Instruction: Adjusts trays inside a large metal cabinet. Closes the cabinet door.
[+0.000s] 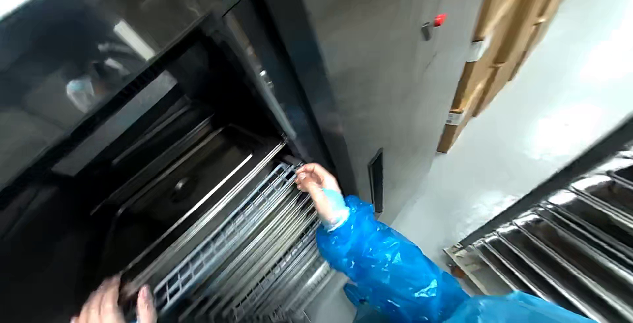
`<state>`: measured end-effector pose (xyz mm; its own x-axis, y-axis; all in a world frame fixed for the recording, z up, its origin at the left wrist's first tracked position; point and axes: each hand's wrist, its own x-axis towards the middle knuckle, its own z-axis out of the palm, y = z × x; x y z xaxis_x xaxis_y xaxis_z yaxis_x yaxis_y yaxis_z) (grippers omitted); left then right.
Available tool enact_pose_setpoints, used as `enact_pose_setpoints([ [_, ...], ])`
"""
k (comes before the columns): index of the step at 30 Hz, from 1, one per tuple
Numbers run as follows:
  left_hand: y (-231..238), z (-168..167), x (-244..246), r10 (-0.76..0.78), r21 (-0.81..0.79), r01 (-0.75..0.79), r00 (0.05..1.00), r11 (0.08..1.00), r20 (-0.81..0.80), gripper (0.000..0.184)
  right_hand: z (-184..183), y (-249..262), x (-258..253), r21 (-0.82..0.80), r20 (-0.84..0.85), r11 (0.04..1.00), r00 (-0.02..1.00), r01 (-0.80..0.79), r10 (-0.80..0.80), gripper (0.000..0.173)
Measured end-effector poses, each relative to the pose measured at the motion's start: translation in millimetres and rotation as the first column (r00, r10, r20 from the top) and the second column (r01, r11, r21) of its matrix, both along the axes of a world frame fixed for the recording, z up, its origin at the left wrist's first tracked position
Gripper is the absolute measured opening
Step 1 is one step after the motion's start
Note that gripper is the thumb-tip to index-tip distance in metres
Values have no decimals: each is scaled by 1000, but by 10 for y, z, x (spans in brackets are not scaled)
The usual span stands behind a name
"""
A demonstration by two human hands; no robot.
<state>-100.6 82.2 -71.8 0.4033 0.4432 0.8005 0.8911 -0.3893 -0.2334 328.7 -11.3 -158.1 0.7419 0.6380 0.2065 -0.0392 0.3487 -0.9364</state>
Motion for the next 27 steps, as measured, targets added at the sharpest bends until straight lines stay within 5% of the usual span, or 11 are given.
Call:
enact_pose_setpoints([
  [4,-81,25,-155,9,-125,1,997,992,79,61,67,-105,44,-5,257,999,966,33,-30,26],
  [10,-141,2,-178,-33,-167,61,986,984,164,47,256,-39,210,171,600,981,780,93,-178,29],
  [19,-286,12,-228,-425,89,459,709,884,562,60,362,-12,480,147,653,986,741,80,-157,38],
  [22,-278,24,-254,-456,85,545,594,834,663,82,356,-18,498,162,620,984,767,76,-161,37],
  [24,-268,-18,-238,-440,74,539,593,839,674,85,357,-43,489,169,607,983,778,72,-161,35],
  [27,-324,-83,-160,-394,86,434,693,897,604,56,304,-73,487,171,611,983,776,62,-155,33],
])
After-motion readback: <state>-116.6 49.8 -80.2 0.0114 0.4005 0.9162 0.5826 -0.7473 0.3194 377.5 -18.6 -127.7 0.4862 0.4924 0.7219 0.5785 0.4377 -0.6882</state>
